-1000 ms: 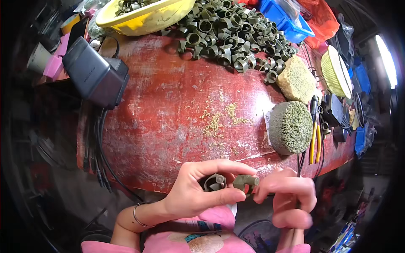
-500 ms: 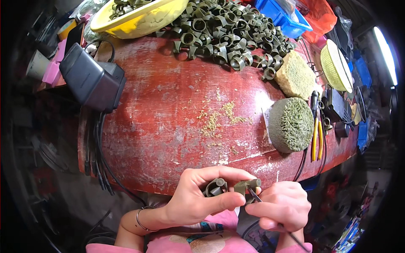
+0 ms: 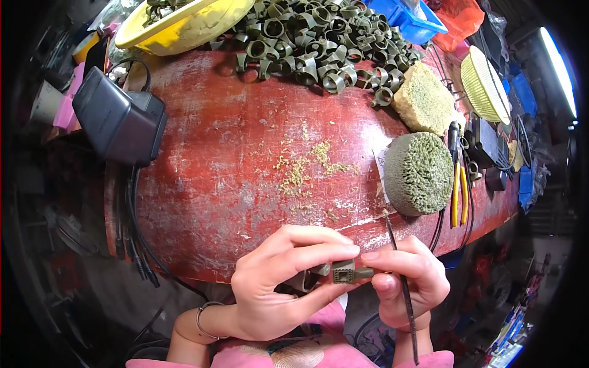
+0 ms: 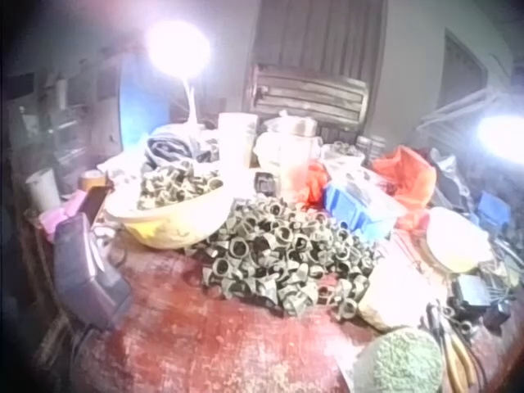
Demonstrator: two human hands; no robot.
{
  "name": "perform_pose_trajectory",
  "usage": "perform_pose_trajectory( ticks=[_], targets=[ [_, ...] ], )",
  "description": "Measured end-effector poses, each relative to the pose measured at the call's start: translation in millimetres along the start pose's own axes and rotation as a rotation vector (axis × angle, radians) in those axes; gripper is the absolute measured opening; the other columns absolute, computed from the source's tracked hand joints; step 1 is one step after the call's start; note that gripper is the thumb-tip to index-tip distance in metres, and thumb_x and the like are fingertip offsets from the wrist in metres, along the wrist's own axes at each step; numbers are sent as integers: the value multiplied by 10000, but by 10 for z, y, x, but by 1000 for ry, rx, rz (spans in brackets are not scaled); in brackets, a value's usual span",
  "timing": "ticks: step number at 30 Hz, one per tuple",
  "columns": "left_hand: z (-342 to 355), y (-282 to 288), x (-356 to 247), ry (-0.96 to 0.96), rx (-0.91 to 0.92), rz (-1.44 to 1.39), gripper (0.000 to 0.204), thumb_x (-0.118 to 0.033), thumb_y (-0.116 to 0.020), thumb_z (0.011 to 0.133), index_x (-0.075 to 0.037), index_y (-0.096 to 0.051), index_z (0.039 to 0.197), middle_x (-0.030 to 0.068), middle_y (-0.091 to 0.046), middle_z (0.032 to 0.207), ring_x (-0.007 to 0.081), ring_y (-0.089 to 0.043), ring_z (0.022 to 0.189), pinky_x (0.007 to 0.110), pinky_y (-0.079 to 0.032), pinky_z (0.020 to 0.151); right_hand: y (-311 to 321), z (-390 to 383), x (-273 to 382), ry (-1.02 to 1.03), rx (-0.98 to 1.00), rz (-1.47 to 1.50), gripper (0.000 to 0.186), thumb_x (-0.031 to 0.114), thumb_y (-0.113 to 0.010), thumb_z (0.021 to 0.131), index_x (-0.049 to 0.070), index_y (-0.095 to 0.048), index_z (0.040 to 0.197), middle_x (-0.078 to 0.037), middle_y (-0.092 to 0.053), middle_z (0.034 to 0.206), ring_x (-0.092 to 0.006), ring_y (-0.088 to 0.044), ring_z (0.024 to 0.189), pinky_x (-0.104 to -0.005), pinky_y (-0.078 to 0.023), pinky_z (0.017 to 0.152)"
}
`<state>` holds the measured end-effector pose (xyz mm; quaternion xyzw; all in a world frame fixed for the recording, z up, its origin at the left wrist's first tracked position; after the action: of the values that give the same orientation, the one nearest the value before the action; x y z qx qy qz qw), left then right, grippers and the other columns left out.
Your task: Using a soldering iron to attach or repair small green plastic electrical components at a workbench.
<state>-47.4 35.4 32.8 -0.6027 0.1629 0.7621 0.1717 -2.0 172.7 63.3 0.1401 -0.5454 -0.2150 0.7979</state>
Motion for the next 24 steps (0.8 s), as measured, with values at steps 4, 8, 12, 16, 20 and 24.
perform_pose_trajectory(
  ticks=[4, 8, 12, 16, 20, 24],
  targets=[
    [9, 15, -64, -30, 16, 46, 374, -19, -772, 600, -10, -611, 938, 141, -573, 927, 193, -589, 850, 280, -479, 728, -28, 36, -4, -107, 39, 131, 272, 27, -702, 697, 18, -615, 955, -82, -574, 661, -148, -531, 536, -253, -416, 479],
    [-1, 25, -57, 26, -19, -4, 360, 14, -743, 623, -15, -629, 964, 118, -582, 953, 161, -593, 786, 247, -497, 645, -48, -5, -61, -264, 46, 225, 239, 7, -693, 697, 16, -616, 923, -84, -581, 679, -145, -544, 551, -246, -413, 487],
    [-32, 43, -33, 17, -33, -20, 375, 10, -744, 634, -11, -616, 986, 129, -570, 970, 140, -581, 770, 233, -492, 615, -93, -34, -96, -389, -15, 206, 324, 299, -676, 764, -1, -579, 837, -43, -544, 622, -78, -466, 546, -201, -349, 504],
    [-45, 29, -36, 11, -10, 1, 377, -56, -778, 617, -19, -591, 942, 128, -546, 925, 169, -572, 821, 259, -471, 707, -90, -57, -88, -327, 32, 347, 224, -10, -664, 724, -1, -606, 940, -95, -594, 703, -124, -561, 596, -225, -422, 521],
    [-54, 26, -63, -45, -11, 17, 377, -59, -779, 612, -18, -586, 933, 132, -539, 922, 162, -562, 801, 255, -466, 695, -109, -99, -99, -380, 7, 430, 208, -11, -645, 739, -17, -601, 943, -103, -598, 722, -122, -562, 615, -222, -420, 539],
    [-63, 38, -56, -39, -12, 15, 375, -58, -778, 613, -20, -585, 932, 132, -534, 925, 158, -557, 799, 253, -464, 691, -130, -120, -109, -391, 14, 430, 200, -11, -635, 745, -17, -600, 941, -103, -597, 726, -120, -556, 610, -219, -414, 537]
  ],
)
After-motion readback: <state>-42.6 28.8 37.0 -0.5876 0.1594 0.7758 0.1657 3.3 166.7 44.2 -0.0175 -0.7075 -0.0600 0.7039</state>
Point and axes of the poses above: each hand's wrist, its own z-axis towards the middle knuckle, its own y-axis out of the back of the hand, x = y × z, the point moved 6 cm from there along z, towards the middle knuckle
